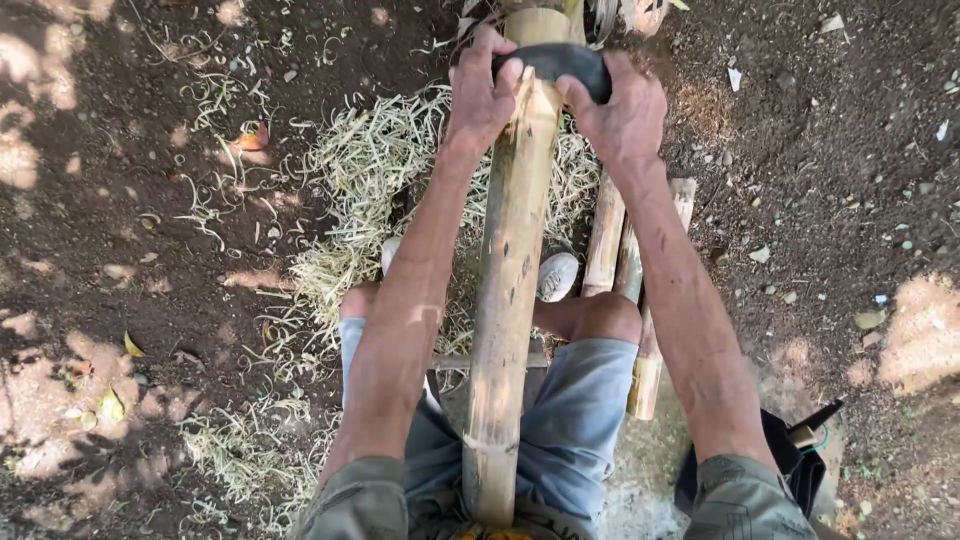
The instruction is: Carving and shaving a bamboo pole using a curved billhook machete while sitting outdoors.
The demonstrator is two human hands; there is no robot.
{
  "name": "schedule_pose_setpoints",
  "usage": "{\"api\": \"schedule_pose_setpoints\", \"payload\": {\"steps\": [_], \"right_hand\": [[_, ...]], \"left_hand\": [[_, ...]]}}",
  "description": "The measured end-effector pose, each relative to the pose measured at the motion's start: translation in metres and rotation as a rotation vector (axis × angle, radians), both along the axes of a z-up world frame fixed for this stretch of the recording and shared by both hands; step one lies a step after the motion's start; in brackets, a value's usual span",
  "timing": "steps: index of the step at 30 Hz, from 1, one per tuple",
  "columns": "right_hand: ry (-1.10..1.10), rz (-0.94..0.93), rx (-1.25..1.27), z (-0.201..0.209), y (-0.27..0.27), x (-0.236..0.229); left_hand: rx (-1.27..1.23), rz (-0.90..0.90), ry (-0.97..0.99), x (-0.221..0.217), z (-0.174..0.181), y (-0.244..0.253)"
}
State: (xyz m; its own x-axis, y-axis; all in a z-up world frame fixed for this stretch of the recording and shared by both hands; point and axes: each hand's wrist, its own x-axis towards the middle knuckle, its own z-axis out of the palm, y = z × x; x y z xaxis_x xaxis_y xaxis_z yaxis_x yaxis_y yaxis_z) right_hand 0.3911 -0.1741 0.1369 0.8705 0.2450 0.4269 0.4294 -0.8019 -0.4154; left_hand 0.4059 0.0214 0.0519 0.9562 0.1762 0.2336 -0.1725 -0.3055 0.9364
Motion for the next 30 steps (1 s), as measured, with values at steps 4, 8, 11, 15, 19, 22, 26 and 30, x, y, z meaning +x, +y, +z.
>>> {"api": "schedule_pose_setpoints", "payload": {"steps": [4,8,11,15,19,22,26,30], "right_hand": [[0.054,-0.043,-0.027,0.01,0.004,0.002],[0.152,-0.034,-0.094,0.013,0.003,0.015],[0.158,-0.05,-0.11,0.009,0.001,0.009],[-0.021,0.006,-0.101,0.005,0.0,-0.028],[0.185,-0.034,-0.139,0.013,0.002,-0.014],[0.154,-0.066,-0.201,0.015,0.007,0.008],[0.071,-0.007,-0.163,0.015,0.01,0.037],[-0.109,0.034,-0.211,0.005,0.003,0.047]], "left_hand": [[0.168,0.048,-0.016,0.004,0.003,-0.001],[-0.018,-0.011,0.099,0.015,0.012,0.001],[-0.068,-0.026,0.208,-0.004,0.06,0.003],[0.228,0.124,-0.231,-0.034,0.002,-0.002],[0.036,0.026,0.458,-0.022,0.018,-0.001],[0.025,0.005,0.077,0.002,0.013,0.01],[-0.206,-0.032,0.022,0.029,-0.004,0.007],[-0.2,-0.083,-0.428,0.038,-0.003,0.012]]}}
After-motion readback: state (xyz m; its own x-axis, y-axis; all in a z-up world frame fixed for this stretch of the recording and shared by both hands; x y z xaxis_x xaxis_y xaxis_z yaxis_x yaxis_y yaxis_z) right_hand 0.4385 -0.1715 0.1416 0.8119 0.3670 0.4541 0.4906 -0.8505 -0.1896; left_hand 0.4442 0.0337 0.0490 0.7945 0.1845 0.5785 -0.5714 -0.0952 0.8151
